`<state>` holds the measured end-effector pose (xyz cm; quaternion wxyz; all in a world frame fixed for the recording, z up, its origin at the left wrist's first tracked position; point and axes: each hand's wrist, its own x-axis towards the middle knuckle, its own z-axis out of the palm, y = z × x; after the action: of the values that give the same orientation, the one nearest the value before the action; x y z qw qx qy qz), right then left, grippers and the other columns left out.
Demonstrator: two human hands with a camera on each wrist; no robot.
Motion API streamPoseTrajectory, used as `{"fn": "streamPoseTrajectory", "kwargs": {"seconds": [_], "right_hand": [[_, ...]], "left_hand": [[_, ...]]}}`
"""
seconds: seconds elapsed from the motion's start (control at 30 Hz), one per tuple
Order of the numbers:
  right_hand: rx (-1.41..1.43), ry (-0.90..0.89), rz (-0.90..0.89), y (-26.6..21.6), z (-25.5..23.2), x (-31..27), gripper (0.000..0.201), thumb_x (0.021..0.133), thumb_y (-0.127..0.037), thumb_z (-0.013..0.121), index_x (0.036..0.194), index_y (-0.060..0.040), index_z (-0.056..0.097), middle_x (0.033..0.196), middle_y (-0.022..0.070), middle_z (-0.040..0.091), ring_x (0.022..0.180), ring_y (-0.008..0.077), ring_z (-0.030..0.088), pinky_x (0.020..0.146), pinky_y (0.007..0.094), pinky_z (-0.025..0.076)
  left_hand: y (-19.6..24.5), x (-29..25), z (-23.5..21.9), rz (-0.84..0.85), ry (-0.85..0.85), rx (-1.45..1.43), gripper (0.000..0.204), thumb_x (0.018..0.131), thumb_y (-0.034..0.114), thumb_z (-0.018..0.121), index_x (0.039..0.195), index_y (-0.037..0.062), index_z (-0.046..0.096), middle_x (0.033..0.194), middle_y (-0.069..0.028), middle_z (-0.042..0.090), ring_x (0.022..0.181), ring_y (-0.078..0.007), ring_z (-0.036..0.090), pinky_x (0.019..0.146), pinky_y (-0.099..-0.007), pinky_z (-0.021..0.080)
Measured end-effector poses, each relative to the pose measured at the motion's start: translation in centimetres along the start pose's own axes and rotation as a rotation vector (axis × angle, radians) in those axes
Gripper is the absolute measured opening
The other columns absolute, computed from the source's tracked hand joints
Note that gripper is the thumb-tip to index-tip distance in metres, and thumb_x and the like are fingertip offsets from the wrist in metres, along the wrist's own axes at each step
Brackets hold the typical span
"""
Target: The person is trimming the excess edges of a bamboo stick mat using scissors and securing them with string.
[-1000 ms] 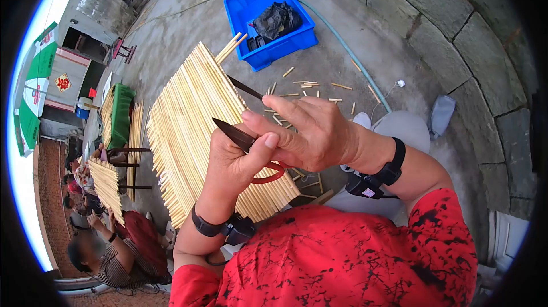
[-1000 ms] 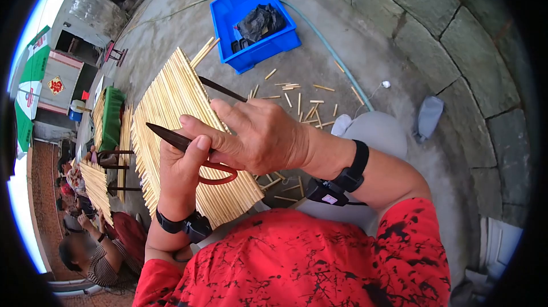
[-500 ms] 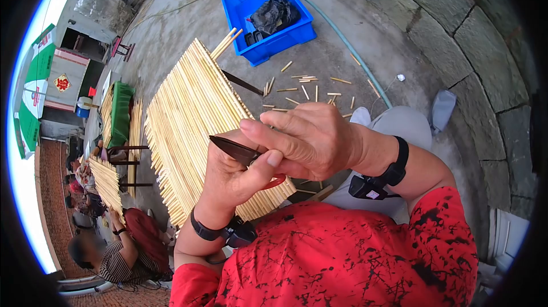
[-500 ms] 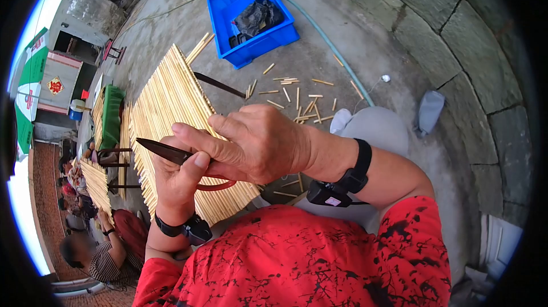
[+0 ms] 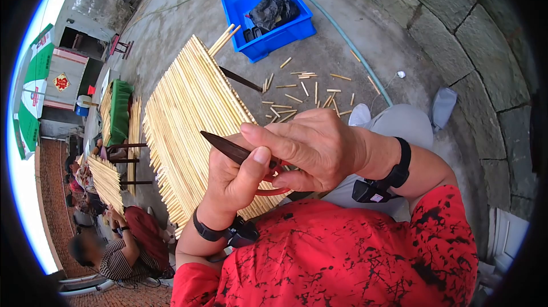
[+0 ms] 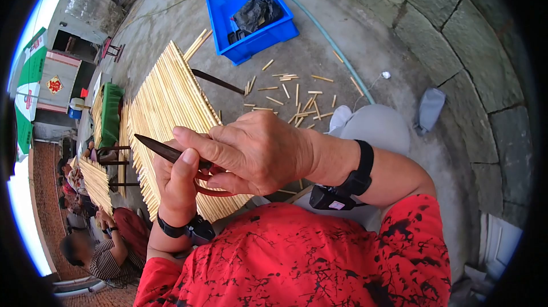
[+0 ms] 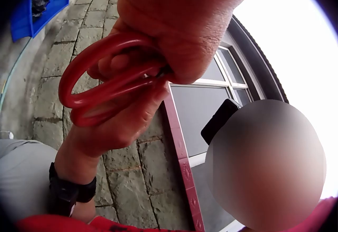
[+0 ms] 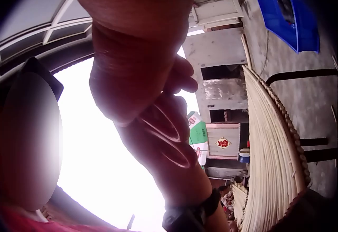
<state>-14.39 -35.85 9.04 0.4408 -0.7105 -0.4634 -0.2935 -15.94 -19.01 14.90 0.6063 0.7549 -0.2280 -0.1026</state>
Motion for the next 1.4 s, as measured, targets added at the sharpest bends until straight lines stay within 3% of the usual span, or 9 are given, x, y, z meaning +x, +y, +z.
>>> {"fn": "streamPoseTrajectory", "kwargs": {"seconds": [0.2, 0.27, 0.8, 0.9, 0.97, 1.0, 1.1, 1.33, 1.4], "right_hand": [[0.0, 0.021, -0.013, 0.2, 0.3, -0.2, 0.06, 0.076, -0.029, 0.063, 0.12, 0.0092, 0.045, 0.097, 0.0161, 0.061, 0.064, 0.0216, 0.063, 0.049, 0.0297, 0.049], [-0.032, 0.101, -0.066, 0.5, 0.7, -0.2, 0.069, 0.072, -0.027, 0.067, 0.125, 0.0076, 0.039, 0.068, 0.0041, 0.055, 0.048, 0.0161, 0.053, 0.042, 0.0274, 0.043], [-0.182, 0.094, -0.142, 0.5, 0.6, 0.0, 0.066, 0.072, -0.026, 0.068, 0.119, 0.012, 0.043, 0.061, 0.0051, 0.052, 0.044, 0.0157, 0.051, 0.038, 0.0269, 0.039], [-0.245, 0.072, -0.116, 0.4, 0.2, 0.0, 0.064, 0.07, -0.028, 0.069, 0.118, 0.0091, 0.047, 0.065, 0.005, 0.053, 0.046, 0.0151, 0.051, 0.041, 0.0275, 0.04], [-0.195, -0.008, -0.067, 0.5, -0.4, 0.3, 0.065, 0.071, -0.035, 0.065, 0.122, 0.0017, 0.048, 0.087, 0.0119, 0.057, 0.065, 0.0213, 0.058, 0.058, 0.0327, 0.047], [-0.199, -0.012, -0.077, 0.5, -0.7, 0.7, 0.065, 0.071, -0.035, 0.065, 0.122, 0.0017, 0.048, 0.087, 0.0119, 0.057, 0.065, 0.0213, 0.058, 0.058, 0.0327, 0.047], [-0.328, 0.007, -0.048, 0.5, -1.4, 1.3, 0.07, 0.079, -0.06, 0.046, 0.121, -0.0038, 0.05, 0.12, 0.0224, 0.047, 0.1, 0.034, 0.054, 0.086, 0.044, 0.043], [-0.306, -0.027, -0.016, 0.6, -1.4, 1.0, 0.071, 0.077, -0.06, 0.049, 0.119, -0.0031, 0.051, 0.119, 0.0226, 0.048, 0.099, 0.0339, 0.054, 0.086, 0.0431, 0.043], [-0.053, 0.04, 0.06, 1.7, -2.1, 1.0, 0.062, 0.077, -0.05, 0.058, 0.12, -0.0062, 0.052, 0.114, 0.0203, 0.05, 0.091, 0.0323, 0.056, 0.084, 0.0425, 0.042]], "left_hand": [[-0.5, 0.1, -0.1, 0.038, -0.02, 0.033, 0.022, 0.088, 0.012, 0.044, 0.08, -0.0021, 0.059, 0.066, -0.0053, 0.057, 0.057, -0.0102, 0.052, 0.051, -0.0239, 0.041], [-0.6, 0.2, -0.1, 0.05, -0.016, 0.049, 0.021, 0.087, 0.012, 0.045, 0.079, -0.0019, 0.059, 0.066, -0.005, 0.057, 0.056, -0.0102, 0.052, 0.051, -0.0239, 0.041], [-0.8, 0.1, -0.1, 0.035, -0.017, 0.065, 0.02, 0.086, 0.011, 0.048, 0.076, -0.0006, 0.06, 0.062, -0.0041, 0.055, 0.056, -0.0103, 0.05, 0.051, -0.0249, 0.039], [-1.5, 0.0, -0.3, 0.003, -0.015, 0.06, 0.025, 0.088, 0.018, 0.048, 0.077, -0.0002, 0.06, 0.064, -0.004, 0.056, 0.057, -0.0099, 0.051, 0.051, -0.0241, 0.039], [-1.9, 0.1, -0.3, -0.009, 0.002, 0.048, 0.03, 0.09, 0.024, 0.048, 0.077, -0.0001, 0.06, 0.065, -0.0038, 0.056, 0.057, -0.0096, 0.051, 0.051, -0.0235, 0.04], [-2.1, 0.2, -0.2, -0.015, 0.029, -0.049, 0.038, 0.092, 0.032, 0.044, 0.078, -0.0001, 0.06, 0.065, -0.0035, 0.057, 0.057, -0.0094, 0.052, 0.051, -0.0229, 0.04], [-2.7, 0.4, 0.0, -0.024, 0.094, -0.118, 0.051, 0.093, 0.043, 0.036, 0.08, -0.0004, 0.06, 0.066, -0.0029, 0.057, 0.058, -0.009, 0.052, 0.051, -0.0219, 0.041], [-3.5, 0.5, -0.5, -0.073, 0.087, -0.113, 0.056, 0.094, 0.046, 0.032, 0.074, 0.0, 0.058, 0.063, -0.0021, 0.055, 0.058, -0.0084, 0.051, 0.053, -0.0212, 0.039], [-3.9, 0.7, -0.7, -0.055, 0.068, -0.104, 0.057, 0.094, 0.046, 0.032, 0.071, 0.0004, 0.056, 0.062, -0.0018, 0.054, 0.058, -0.0086, 0.05, 0.053, -0.0215, 0.039]]}}
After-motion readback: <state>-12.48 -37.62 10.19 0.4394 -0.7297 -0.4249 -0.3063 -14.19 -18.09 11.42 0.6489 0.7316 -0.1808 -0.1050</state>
